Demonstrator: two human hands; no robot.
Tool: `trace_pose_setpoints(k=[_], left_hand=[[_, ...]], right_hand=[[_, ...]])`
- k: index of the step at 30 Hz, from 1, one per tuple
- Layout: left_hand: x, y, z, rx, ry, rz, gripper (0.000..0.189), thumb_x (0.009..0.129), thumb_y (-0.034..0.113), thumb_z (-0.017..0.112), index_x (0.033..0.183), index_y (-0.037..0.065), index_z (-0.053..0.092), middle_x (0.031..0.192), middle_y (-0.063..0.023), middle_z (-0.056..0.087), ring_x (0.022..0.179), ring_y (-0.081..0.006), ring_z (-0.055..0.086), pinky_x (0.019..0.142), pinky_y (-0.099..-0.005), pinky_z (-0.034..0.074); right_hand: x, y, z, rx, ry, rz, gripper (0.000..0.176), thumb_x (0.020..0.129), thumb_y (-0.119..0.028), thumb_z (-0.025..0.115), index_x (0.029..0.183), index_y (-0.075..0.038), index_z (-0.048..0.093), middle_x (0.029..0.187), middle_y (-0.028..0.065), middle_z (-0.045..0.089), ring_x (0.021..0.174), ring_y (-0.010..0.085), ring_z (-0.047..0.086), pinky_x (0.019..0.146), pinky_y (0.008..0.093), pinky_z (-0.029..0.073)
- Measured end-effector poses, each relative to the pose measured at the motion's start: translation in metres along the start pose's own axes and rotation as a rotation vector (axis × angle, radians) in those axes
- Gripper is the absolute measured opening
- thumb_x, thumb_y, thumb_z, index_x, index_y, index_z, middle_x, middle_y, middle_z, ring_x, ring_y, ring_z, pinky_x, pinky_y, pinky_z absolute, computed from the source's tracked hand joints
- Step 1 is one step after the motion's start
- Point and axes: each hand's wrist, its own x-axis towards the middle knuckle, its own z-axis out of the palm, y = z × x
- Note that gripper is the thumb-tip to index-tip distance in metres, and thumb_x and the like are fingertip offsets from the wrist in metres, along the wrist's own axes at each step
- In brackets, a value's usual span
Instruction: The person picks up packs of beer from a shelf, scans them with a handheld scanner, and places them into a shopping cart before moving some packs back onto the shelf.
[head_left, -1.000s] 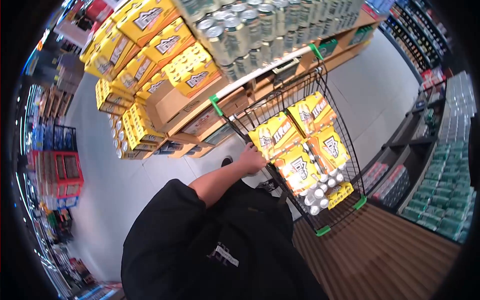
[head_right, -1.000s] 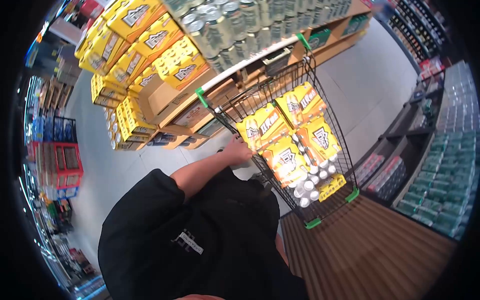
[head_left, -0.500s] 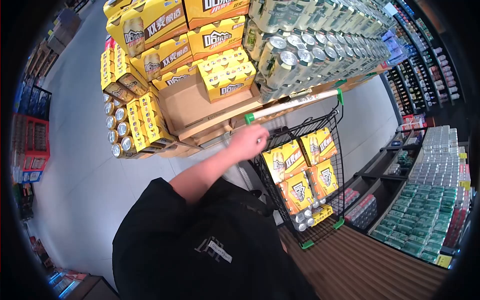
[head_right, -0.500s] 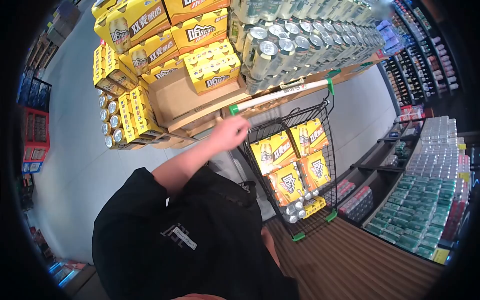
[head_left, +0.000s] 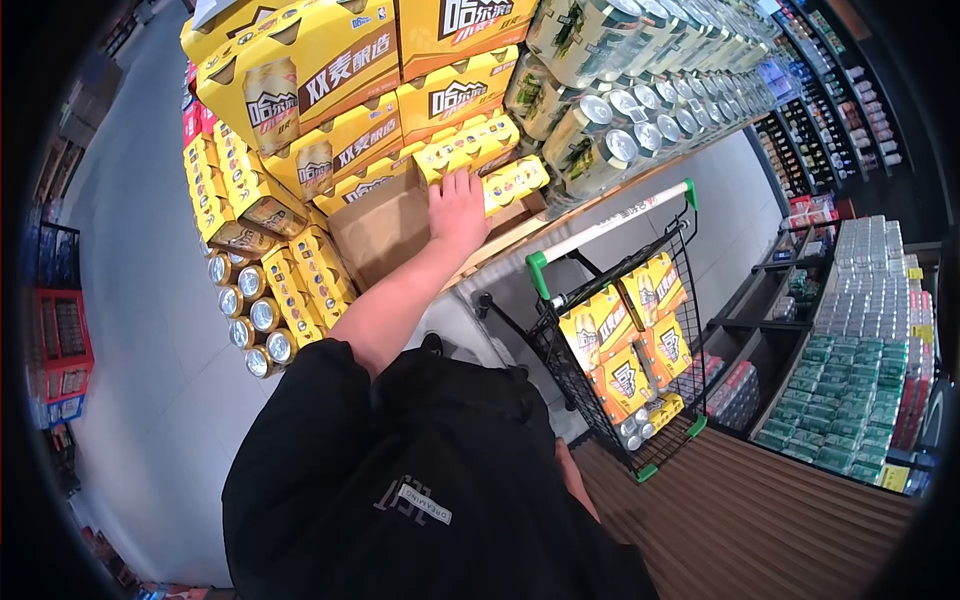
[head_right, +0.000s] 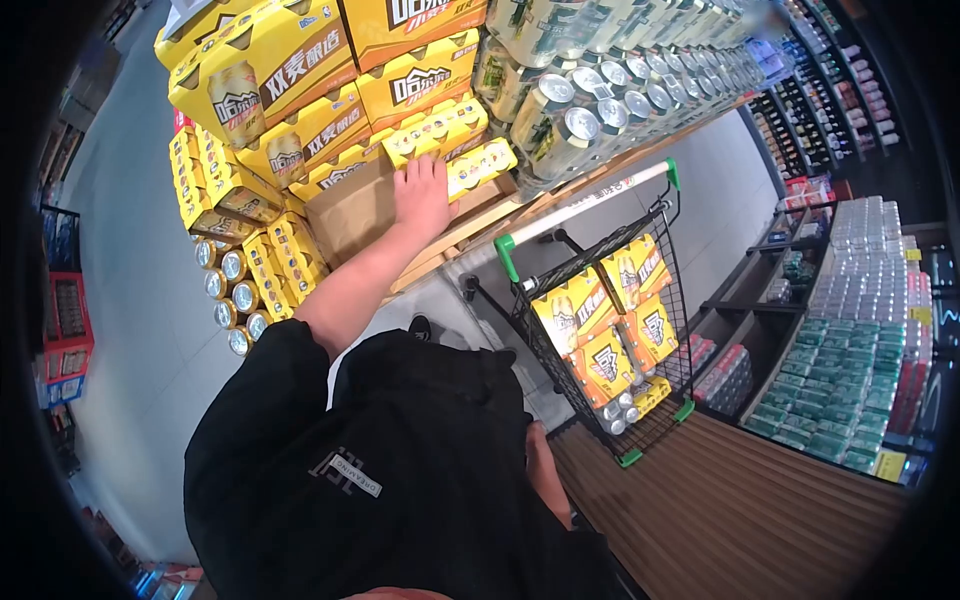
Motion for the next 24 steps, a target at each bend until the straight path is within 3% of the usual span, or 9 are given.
trace_pose_setpoints(k=[2,4,7,16,22,24], left_hand=[[0.002,0.001,0.008,-0.018,0.011,0.008,0.07,0.072,0.035,0.088,0.128,0.007,0.056,0.124,-0.0119,0.056,0.116,-0.0291,0.054,0.096,-0.0445,0.043],[0.005,0.005,0.009,-0.067,-0.183,-0.099,0.074,0.075,0.034,0.087,0.135,0.007,0.053,0.126,-0.0151,0.059,0.116,-0.0331,0.061,0.094,-0.0471,0.051],[0.006,0.007,-0.005,-0.081,-0.254,-0.086,0.077,0.078,0.033,0.085,0.142,0.009,0.049,0.127,-0.0172,0.061,0.115,-0.0367,0.065,0.09,-0.0485,0.057],[0.001,-0.01,-0.008,-0.157,-0.224,-0.086,0.07,0.084,0.037,0.08,0.142,0.009,0.051,0.125,-0.0162,0.067,0.114,-0.0339,0.068,0.09,-0.0472,0.058],[-0.041,-0.015,-0.028,-0.312,-0.092,-0.164,0.072,0.082,0.039,0.081,0.141,0.008,0.054,0.124,-0.0195,0.069,0.114,-0.0371,0.067,0.095,-0.0463,0.056],[-0.062,-0.011,-0.041,-0.422,-0.04,-0.287,0.074,0.081,0.038,0.082,0.142,0.006,0.054,0.124,-0.0194,0.069,0.112,-0.0375,0.068,0.095,-0.0457,0.056]], right_hand=[[0.002,-0.006,0.007,-0.058,0.029,-0.006,0.073,0.109,-0.056,0.033,0.137,0.005,0.061,0.135,0.0215,0.065,0.135,0.0321,0.055,0.114,0.0391,0.039],[0.008,-0.013,0.012,-0.12,0.051,-0.013,0.074,0.109,-0.056,0.031,0.136,0.005,0.061,0.134,0.0221,0.065,0.135,0.0328,0.055,0.114,0.0397,0.039],[0.02,-0.029,0.013,-0.22,0.081,-0.03,0.075,0.109,-0.057,0.029,0.135,0.006,0.062,0.133,0.023,0.066,0.134,0.0338,0.056,0.115,0.0405,0.039],[0.079,-0.101,0.005,-0.53,0.109,-0.119,0.081,0.109,-0.057,0.02,0.133,0.007,0.062,0.13,0.0257,0.067,0.132,0.0369,0.058,0.115,0.0429,0.04],[0.129,-0.091,-0.013,-0.711,0.092,-0.087,0.084,0.109,-0.058,0.015,0.131,0.008,0.063,0.128,0.0272,0.068,0.131,0.0387,0.058,0.115,0.0442,0.04],[0.138,-0.081,-0.027,-0.83,0.069,-0.045,0.09,0.108,-0.061,0.014,0.134,0.012,0.059,0.14,0.0282,0.061,0.14,0.0358,0.052,0.115,0.0437,0.039]])
